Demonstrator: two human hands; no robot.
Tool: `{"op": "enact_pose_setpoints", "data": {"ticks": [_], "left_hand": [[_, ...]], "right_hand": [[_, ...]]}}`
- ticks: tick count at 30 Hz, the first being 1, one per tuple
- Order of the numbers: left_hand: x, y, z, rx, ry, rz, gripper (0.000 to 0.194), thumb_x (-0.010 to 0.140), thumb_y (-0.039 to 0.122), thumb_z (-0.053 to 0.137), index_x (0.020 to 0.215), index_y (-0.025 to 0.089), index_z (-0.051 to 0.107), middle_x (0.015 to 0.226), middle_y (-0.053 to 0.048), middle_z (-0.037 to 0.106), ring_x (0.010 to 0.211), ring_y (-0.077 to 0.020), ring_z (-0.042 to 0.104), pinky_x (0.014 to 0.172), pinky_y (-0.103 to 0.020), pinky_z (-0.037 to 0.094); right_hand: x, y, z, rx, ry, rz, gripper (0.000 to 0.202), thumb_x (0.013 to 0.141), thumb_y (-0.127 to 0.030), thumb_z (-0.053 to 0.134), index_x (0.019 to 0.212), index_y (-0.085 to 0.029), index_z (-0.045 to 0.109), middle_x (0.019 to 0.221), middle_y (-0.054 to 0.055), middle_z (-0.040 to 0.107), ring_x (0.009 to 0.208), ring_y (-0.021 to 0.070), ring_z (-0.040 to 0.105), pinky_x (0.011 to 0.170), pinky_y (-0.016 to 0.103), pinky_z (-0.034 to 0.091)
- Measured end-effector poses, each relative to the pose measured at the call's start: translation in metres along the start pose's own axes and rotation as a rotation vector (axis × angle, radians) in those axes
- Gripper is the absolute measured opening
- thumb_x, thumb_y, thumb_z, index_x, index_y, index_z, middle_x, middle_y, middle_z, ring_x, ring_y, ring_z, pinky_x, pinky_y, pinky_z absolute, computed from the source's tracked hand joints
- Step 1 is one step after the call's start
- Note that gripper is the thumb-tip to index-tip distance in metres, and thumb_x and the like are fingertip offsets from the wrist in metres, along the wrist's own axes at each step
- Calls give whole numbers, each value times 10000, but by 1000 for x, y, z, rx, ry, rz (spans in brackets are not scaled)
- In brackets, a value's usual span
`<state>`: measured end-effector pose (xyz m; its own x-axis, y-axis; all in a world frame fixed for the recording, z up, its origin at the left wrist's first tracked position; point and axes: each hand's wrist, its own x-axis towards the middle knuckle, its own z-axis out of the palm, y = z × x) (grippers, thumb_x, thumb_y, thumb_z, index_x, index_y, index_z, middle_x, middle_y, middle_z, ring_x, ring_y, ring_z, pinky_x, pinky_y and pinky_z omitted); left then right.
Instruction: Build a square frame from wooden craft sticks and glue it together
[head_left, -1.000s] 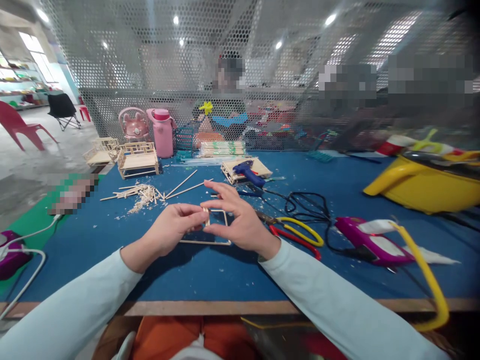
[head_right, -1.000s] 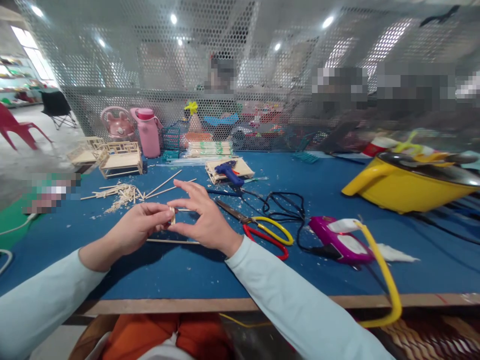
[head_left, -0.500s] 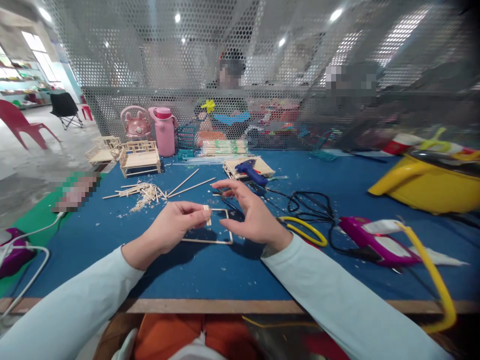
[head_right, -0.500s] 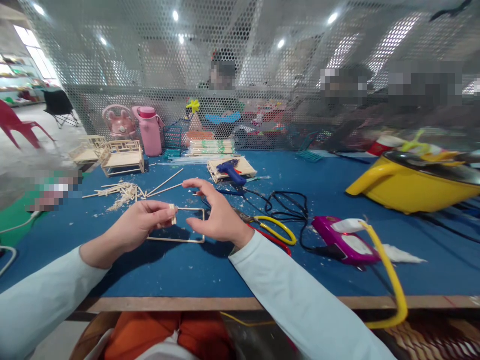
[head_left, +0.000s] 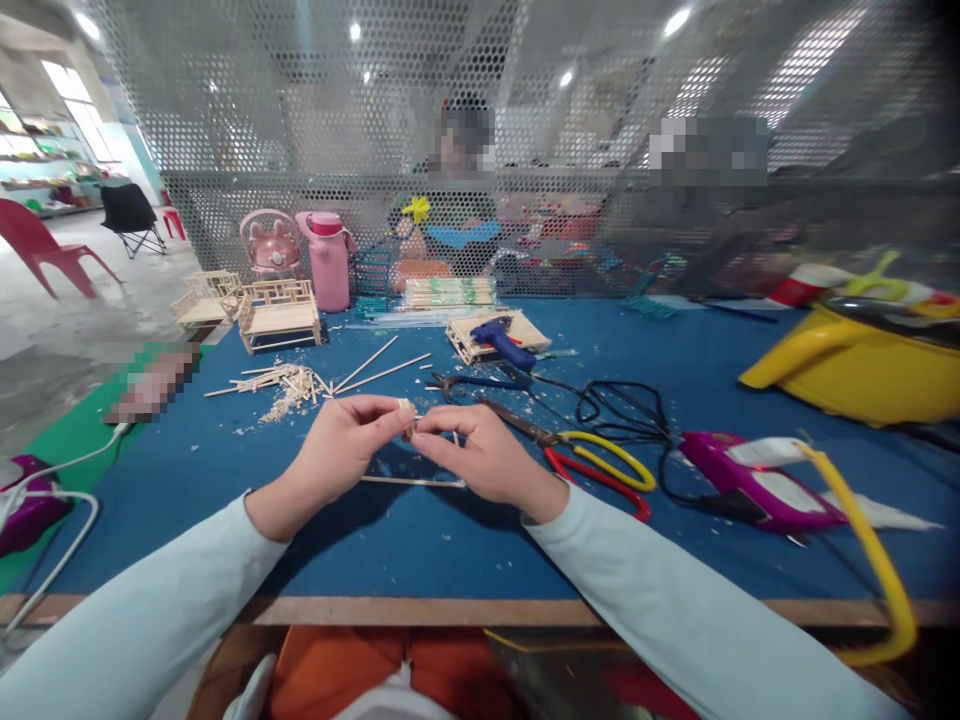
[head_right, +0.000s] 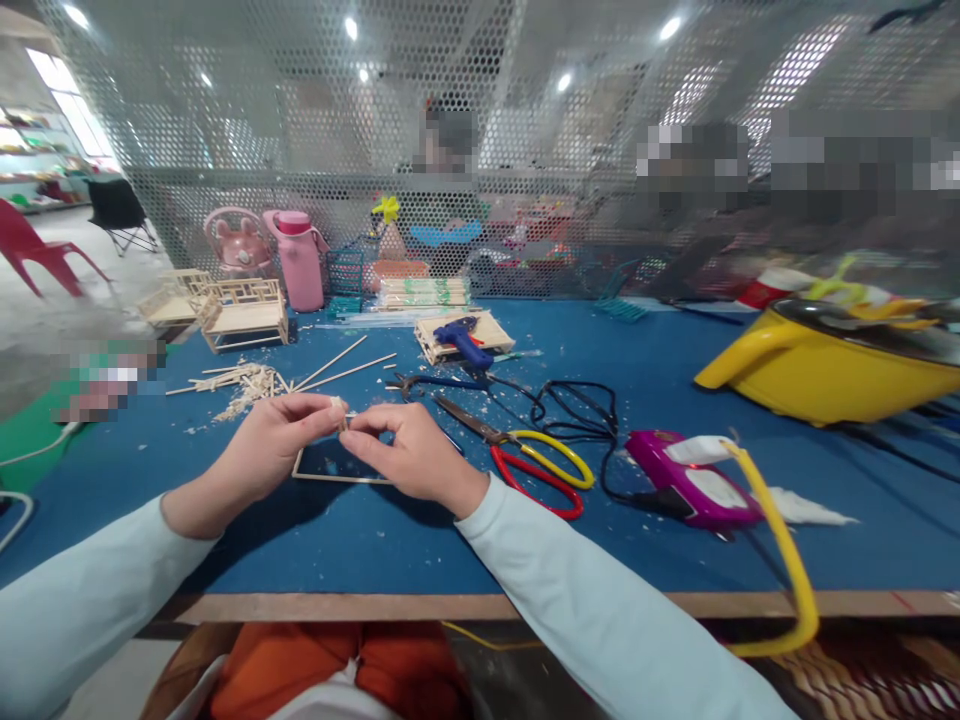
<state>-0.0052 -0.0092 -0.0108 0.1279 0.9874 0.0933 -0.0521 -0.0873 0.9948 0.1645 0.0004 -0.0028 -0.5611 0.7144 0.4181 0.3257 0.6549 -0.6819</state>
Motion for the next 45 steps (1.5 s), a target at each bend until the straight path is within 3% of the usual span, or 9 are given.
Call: {"op": "enact_pose_setpoints", "data": {"ticks": [7,9,13,18,23,26,30,34,45], "left_hand": [[-9,0,3,287,87,357,145,744,299,628,756,175,702,758,-32,676,711,-135,586,666,-237,453],[-11,0,4,297,85,392,131,755,288,620,756,181,696,769,-33,670,729,-135,586,679,-237,452],[-11,1,5,219,72,360,116,754,275,626,771,181,691,791,-31,642,747,-128,571,701,-238,446],[-9,5,5,143,9,319,126,743,286,639,740,172,693,805,-24,558,761,-119,527,692,-231,436],[-6,5,3,16,-107,198,288,798,389,559,692,144,668,776,-33,594,743,-128,533,721,-251,432],[-5,4,2,16,-104,151,265,767,376,602,656,143,664,713,-23,607,706,-123,531,711,-247,421],[-3,1,2,-125,-48,5,214,686,360,680,675,147,691,699,-20,628,685,-115,519,682,-236,400],[-2,0,2,-205,2,-99,226,642,370,712,674,147,698,659,3,596,612,-81,454,599,-208,352],[-2,-2,4,-187,-46,-76,218,664,364,708,698,149,706,685,-1,631,644,-92,486,665,-224,371]], "right_hand": [[1,-1,6,82,26,11,309,852,-291,484,628,-126,617,606,5,601,582,100,531,574,200,399],[1,-2,7,78,50,-9,293,851,-285,487,644,-127,621,611,2,590,583,100,519,572,200,397],[0,-4,9,76,95,-15,246,852,-283,489,732,-135,644,687,10,614,635,113,527,606,213,412],[0,-3,9,91,86,-26,293,857,-295,491,646,-135,619,616,-2,579,589,103,518,581,207,406],[1,-3,11,220,84,50,296,863,-311,481,683,-135,636,655,7,639,624,116,576,611,210,439],[1,-3,12,161,74,59,311,867,-312,476,662,-138,632,630,1,636,602,112,574,585,206,432],[0,-1,8,-58,73,-67,207,831,-294,552,711,-155,647,671,-1,659,627,114,581,602,216,417],[-1,4,3,-286,203,-229,114,770,-285,644,741,-175,652,696,7,680,664,129,585,663,252,403],[0,5,10,-411,359,-356,106,800,-217,605,703,-178,615,659,2,685,594,121,579,709,310,388]]}}
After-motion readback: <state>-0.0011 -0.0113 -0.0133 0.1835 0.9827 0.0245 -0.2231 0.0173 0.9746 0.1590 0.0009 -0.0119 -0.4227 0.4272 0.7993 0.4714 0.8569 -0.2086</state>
